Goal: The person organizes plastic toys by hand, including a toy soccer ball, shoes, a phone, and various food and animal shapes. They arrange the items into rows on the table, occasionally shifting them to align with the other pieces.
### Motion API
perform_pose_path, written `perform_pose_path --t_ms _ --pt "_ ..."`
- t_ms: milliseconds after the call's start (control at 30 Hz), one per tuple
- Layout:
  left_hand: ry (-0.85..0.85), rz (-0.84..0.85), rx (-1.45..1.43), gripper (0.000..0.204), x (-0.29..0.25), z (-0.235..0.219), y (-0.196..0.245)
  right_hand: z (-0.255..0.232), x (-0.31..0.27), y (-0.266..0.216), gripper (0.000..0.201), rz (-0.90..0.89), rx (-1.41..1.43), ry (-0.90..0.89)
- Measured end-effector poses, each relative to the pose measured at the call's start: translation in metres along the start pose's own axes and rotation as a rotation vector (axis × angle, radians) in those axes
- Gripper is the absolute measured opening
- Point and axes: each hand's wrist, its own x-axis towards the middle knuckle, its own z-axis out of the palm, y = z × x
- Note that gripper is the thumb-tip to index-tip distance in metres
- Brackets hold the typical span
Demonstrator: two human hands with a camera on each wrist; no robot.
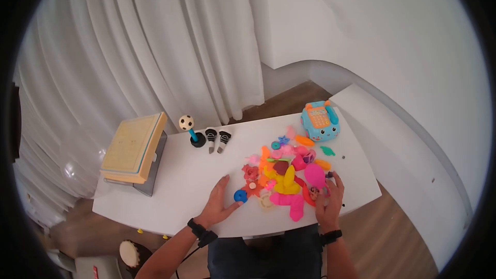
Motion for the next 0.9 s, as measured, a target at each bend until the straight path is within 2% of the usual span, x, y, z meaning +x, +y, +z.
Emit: perform_pose_path --t_ms 33,100,200,467,533,567,633,667,733,800,867,900 --pt "0.016 -0.011 -0.006 0.091 0.000 0.002 0.005 0.001 0.000 0.000 0.034 -0.013 0.023 0.026" --pt "-0.071 -0.062 0.172 0.086 0.003 0.005 0.015 0.001 -0.001 0.006 0.034 -0.029 0.001 0.031" --pt "-0.041 -0.062 0.260 0.079 0.002 0.017 0.009 0.002 -0.002 0.008 0.035 -0.011 0.006 0.057" --pt "0.046 -0.042 0.160 0.065 -0.001 0.013 0.007 0.001 -0.002 0.024 0.035 0.126 0.078 0.098" --pt "0.060 -0.049 0.140 0.062 -0.002 0.013 0.007 0.002 0.002 0.025 0.039 0.197 0.114 0.172" --pt "0.064 -0.053 0.109 0.060 -0.003 0.012 0.008 0.002 0.007 0.020 0.039 0.188 0.116 0.161" --pt "0.082 -0.079 0.077 0.058 -0.003 0.011 0.009 -0.003 0.027 0.002 0.037 0.070 -0.001 0.249" --pt "0.085 -0.078 0.086 0.057 -0.002 0.011 0.011 -0.002 0.041 -0.012 0.037 0.069 -0.001 0.232" --pt "0.088 -0.072 0.094 0.056 -0.002 0.013 0.011 0.012 0.088 -0.048 0.030 -0.064 0.013 0.021" --pt "0.106 -0.060 0.105 0.053 -0.002 0.015 0.010 0.046 0.130 -0.092 0.023 -0.042 0.017 -0.185" --pt "0.110 -0.063 0.091 0.053 -0.002 0.014 0.012 0.100 0.169 -0.094 0.025 -0.106 0.200 -0.355" --pt "0.114 -0.076 0.081 0.052 -0.003 0.013 0.013 0.127 0.186 -0.097 0.028 -0.101 0.178 -0.443"
